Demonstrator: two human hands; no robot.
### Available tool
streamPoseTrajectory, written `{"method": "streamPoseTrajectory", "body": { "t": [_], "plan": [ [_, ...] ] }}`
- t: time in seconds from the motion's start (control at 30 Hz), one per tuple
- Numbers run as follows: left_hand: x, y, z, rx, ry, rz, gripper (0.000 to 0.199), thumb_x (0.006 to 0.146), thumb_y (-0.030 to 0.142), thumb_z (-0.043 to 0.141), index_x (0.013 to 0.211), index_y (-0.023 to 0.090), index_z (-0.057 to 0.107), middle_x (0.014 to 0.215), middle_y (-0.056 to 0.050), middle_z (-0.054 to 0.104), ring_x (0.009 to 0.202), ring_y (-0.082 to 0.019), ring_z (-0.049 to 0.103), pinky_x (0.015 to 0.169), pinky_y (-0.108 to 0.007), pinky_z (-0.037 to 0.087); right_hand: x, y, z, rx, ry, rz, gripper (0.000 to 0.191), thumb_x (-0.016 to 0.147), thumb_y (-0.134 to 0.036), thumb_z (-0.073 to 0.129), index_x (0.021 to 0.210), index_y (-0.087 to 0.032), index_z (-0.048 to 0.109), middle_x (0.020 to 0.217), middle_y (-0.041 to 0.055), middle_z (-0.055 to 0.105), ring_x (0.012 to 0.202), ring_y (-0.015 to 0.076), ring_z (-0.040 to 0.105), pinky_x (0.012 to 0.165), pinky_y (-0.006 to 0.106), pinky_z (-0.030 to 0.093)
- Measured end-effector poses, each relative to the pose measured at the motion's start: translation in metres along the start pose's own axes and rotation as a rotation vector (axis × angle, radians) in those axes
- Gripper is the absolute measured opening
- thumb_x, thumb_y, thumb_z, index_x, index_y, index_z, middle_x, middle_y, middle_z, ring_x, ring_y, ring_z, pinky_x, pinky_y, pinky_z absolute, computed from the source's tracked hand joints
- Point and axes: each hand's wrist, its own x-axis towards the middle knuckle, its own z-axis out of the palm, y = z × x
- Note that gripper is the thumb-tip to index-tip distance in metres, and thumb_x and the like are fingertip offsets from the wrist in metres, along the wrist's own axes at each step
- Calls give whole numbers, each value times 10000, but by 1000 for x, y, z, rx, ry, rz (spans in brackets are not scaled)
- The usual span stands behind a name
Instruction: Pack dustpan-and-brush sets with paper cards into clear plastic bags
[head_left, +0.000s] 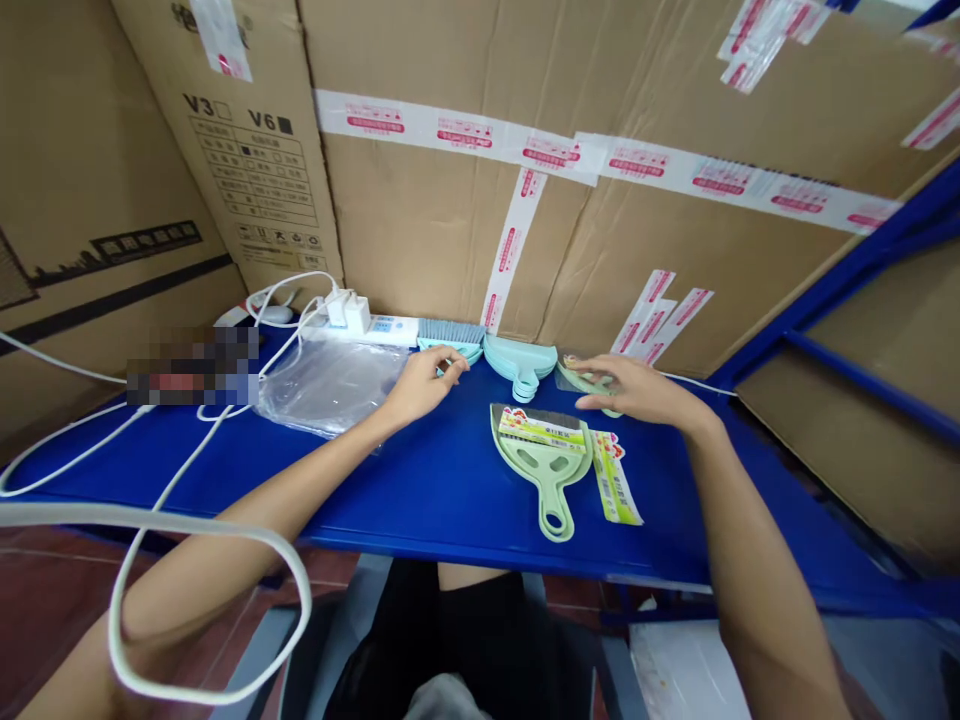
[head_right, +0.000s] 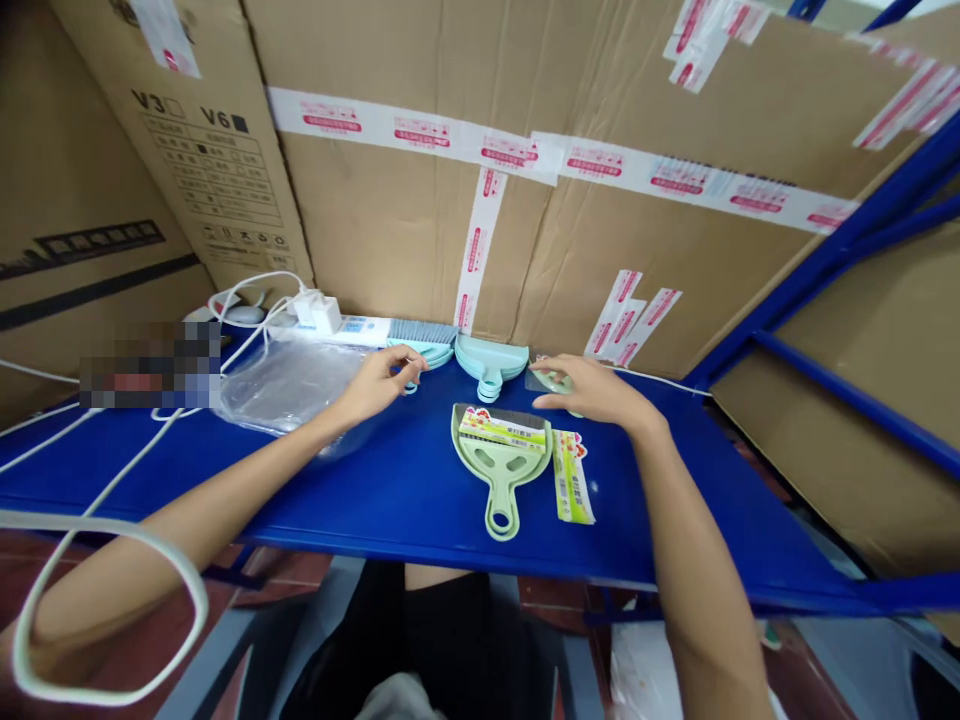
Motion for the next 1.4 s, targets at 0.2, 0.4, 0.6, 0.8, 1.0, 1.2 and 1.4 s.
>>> {"method": "streamPoseTrajectory", "body": {
  "t": [0.2,0.4,0.6,0.8,1.0,1.2,1.4],
  "plan": [
    [-2,0,-3,229,-73,110,182,873,45,702,793,181,792,761,-29,742,646,-170,604,653,-258,427,-9,1,34,152,-354,-139,1386,489,-519,1028,1696,-318,378,1657,103,508,1521,428,452,1266,541,349],
    [-9,-3,4,337,-150,175,155,898,87,680,860,180,798,733,-20,735,551,-143,617,568,-255,408,-12,-9,57,241,-344,-126,1518,336,-451,1062,1691,-343,385,1437,115,601,1413,466,483,1242,647,301],
    [-9,-5,8,339,-142,146,140,911,136,674,844,184,786,705,-26,728,505,-131,609,555,-250,440,-16,-39,66,148,-334,-132,1543,365,-543,1044,1714,-349,321,1316,105,575,1333,444,510,1186,623,391],
    [-6,-12,3,341,-168,97,142,937,245,631,888,174,744,698,-32,718,444,-128,608,459,-244,425,-20,-56,70,292,-245,-127,1476,504,-522,1032,1731,-384,223,1545,137,492,1442,448,492,1216,612,373],
    [-6,-15,-2,368,-162,-17,210,909,372,728,945,168,690,749,-27,704,483,-122,603,449,-232,440,-15,-59,76,290,-159,-201,1477,573,-547,1005,1742,-372,120,1659,162,377,1513,445,426,1236,637,337],
    [-21,5,14,-10,-213,-271,519,876,505,810,1234,161,662,1080,-90,767,845,-189,731,721,-280,583,-17,-74,80,408,-51,-117,1473,616,-565,978,1741,-344,54,1667,179,336,1531,438,406,1243,620,340],
    [-30,16,22,-274,-282,-571,803,695,318,962,1415,180,632,1069,-104,815,860,-263,793,768,-342,635,-18,-79,88,676,-5,20,1441,597,-552,1002,1721,-363,119,1628,171,389,1476,412,474,1208,617,393]
  ]
}}
